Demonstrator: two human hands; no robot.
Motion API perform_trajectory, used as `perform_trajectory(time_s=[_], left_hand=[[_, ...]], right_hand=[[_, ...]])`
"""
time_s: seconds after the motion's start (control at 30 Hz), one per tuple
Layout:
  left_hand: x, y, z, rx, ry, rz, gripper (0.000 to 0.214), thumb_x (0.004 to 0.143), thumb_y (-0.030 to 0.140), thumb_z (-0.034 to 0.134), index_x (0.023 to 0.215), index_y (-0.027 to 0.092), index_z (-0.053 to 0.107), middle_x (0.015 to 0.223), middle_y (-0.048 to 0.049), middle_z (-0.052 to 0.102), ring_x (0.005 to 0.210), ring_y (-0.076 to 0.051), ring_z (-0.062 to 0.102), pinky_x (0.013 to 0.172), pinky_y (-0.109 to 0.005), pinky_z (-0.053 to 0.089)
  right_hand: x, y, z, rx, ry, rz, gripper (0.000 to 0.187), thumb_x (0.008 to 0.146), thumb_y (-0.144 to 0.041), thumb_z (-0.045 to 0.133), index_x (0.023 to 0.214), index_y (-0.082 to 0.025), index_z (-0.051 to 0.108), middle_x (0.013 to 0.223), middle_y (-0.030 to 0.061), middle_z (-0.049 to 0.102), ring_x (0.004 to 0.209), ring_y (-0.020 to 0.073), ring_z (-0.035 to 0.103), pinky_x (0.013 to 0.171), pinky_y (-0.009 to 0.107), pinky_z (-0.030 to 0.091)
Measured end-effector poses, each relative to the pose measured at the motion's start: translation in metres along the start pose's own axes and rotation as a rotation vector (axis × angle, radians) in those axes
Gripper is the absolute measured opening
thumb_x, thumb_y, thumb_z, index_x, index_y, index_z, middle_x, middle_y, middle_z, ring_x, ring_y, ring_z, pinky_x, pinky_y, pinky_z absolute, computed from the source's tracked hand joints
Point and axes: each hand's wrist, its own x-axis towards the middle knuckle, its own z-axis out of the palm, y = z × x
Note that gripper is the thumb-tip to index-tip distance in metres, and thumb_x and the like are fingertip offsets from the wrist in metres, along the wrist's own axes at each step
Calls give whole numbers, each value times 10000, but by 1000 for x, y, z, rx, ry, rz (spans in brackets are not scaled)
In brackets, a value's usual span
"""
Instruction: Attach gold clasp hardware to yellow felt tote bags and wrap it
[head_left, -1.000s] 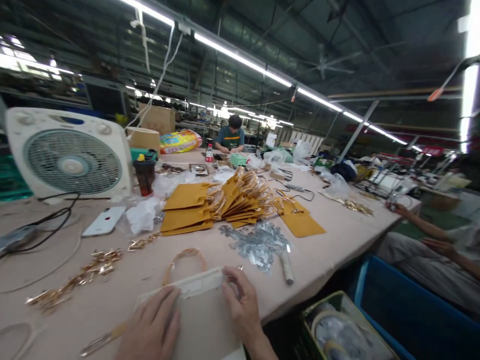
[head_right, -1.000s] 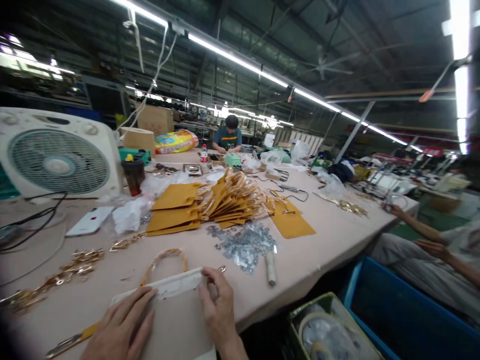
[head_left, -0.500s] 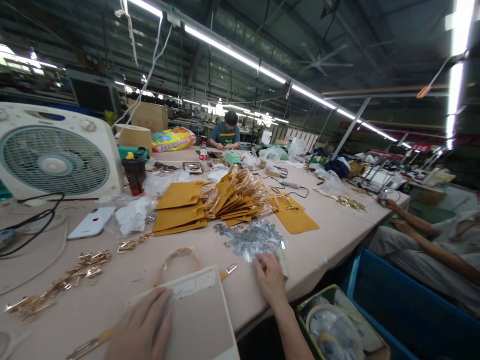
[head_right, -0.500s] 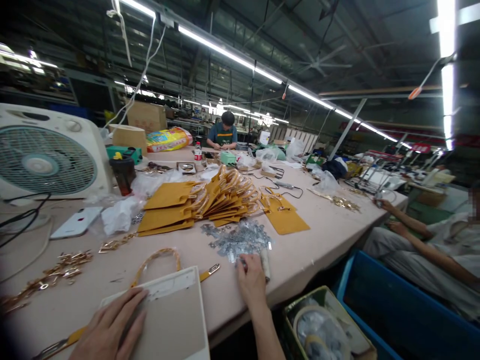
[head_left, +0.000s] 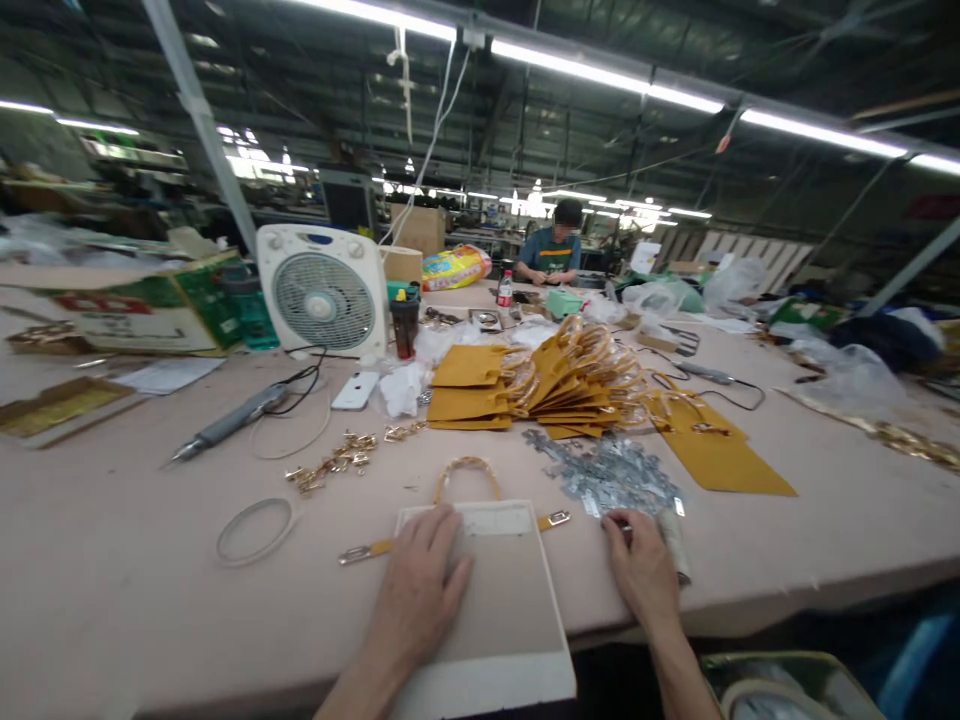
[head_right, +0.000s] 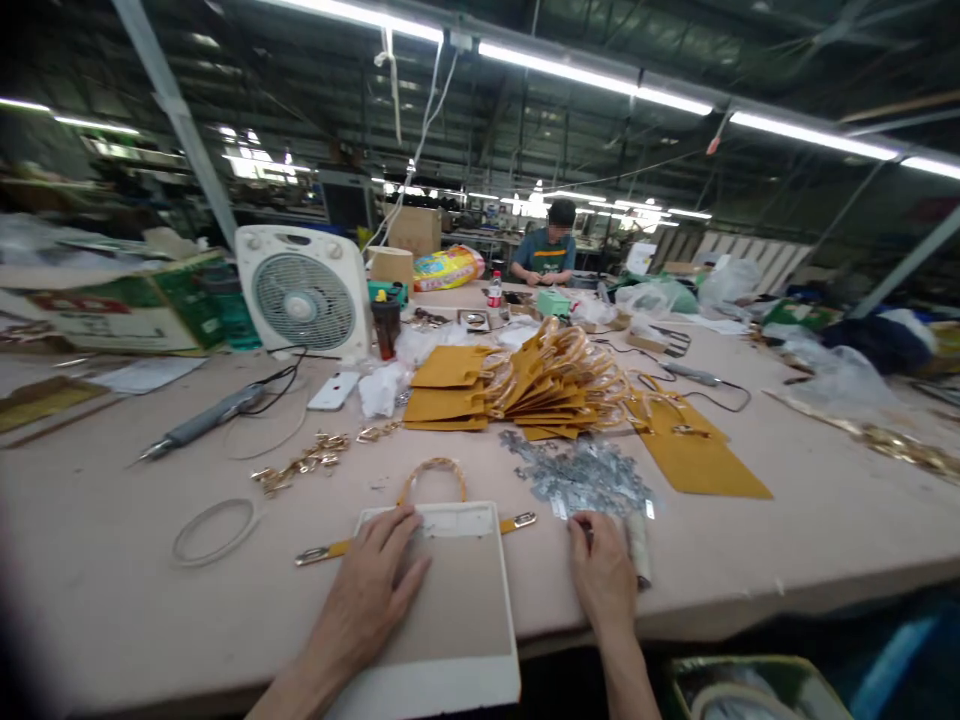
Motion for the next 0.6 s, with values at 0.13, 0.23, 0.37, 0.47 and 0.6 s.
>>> perform_trajectory(time_s=[0.13,0.23,0.37,0.47,0.6], left_hand=[[19,26,2,-108,-84,36,481,898,210,702,1358,222,561,1406,-85,604,1317,-290,518,1138,-496,477],[38,41,11,-156,-169,45,451,857,269,773,1277,224,612,1305,-79,643,1219,-285,562,1061,-473,517],[56,46,23,-135,-236,-23,357,792,363,849,1084,215,709,1166,-72,663,1083,-283,605,944,-452,542],[61,46,27,-150,-235,-80,325,776,387,862,1035,227,748,1120,-64,666,1037,-266,623,900,-420,537],[62,47,26,-158,-252,-104,317,759,420,876,1006,245,780,1081,-54,681,995,-256,640,850,-396,531]], right_hand=[[1,4,1,20,2,-15,423,974,-491,461,1163,-194,695,1099,128,701,990,295,636,919,441,464],[1,4,-1,28,-8,-36,460,972,-523,447,1139,-194,722,1116,136,703,1019,304,631,946,451,461],[-1,3,-4,111,18,64,495,940,-598,511,1132,-198,733,1055,114,720,900,279,650,876,428,494],[-4,-2,-6,250,31,135,520,887,-640,614,1120,-192,739,1017,95,725,893,268,663,866,409,506],[-6,-30,2,563,-47,242,522,817,-621,746,1128,-202,732,989,53,717,816,215,634,762,346,517]])
